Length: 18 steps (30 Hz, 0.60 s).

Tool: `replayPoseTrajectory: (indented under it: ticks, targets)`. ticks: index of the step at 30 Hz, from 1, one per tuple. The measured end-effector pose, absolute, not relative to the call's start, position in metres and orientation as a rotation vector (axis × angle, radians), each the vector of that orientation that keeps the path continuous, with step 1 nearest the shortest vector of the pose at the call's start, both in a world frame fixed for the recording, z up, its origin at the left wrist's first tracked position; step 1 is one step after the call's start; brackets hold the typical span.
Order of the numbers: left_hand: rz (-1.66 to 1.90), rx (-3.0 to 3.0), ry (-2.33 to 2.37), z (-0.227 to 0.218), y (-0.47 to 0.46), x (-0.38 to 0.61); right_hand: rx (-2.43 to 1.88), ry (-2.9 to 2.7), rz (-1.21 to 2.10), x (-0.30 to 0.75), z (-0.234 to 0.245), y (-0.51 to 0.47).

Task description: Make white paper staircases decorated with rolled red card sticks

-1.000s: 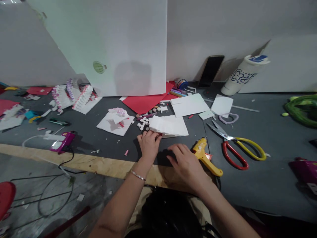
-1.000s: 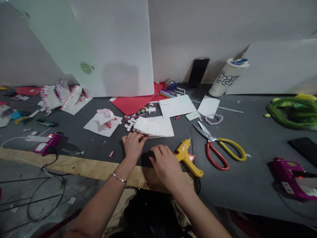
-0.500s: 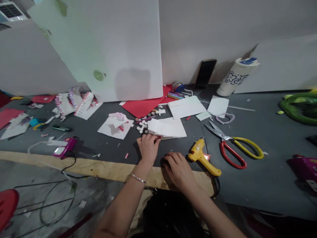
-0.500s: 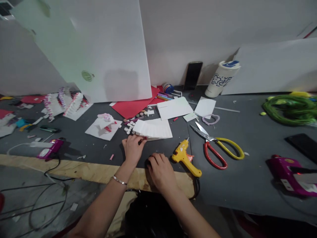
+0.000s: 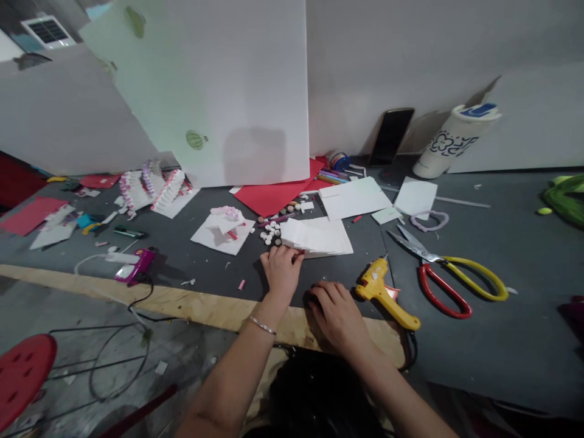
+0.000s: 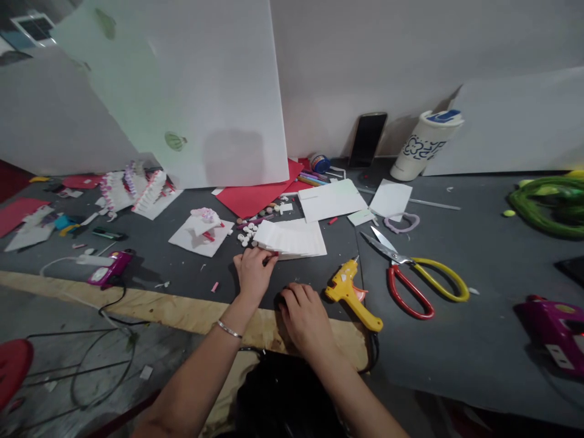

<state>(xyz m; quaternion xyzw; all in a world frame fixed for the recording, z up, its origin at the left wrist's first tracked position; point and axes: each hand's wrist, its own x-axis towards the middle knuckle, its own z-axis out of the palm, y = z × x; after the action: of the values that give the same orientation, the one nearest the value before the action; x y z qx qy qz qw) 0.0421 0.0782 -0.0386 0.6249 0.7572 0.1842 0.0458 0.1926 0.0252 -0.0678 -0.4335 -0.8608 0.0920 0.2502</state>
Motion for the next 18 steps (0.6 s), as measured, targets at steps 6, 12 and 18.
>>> replayPoseTrajectory:
  ticks: [6,12,18]
  targets:
    - [0.566,1.907,2.319,-0.0391,0.0788,0.0428,-1.177,-2.325,0.259,0.1928,-0.07,0.0252]
    - [0.573,1.918,2.317,-0.0397,0.079,0.0433,-1.178,-2.33,0.266,0.1928,-0.0727,0.0253]
    - [0.606,1.924,2.308,-0.0424,0.0796,0.0421,-1.17,-2.324,0.261,0.193,-0.0709,0.025]
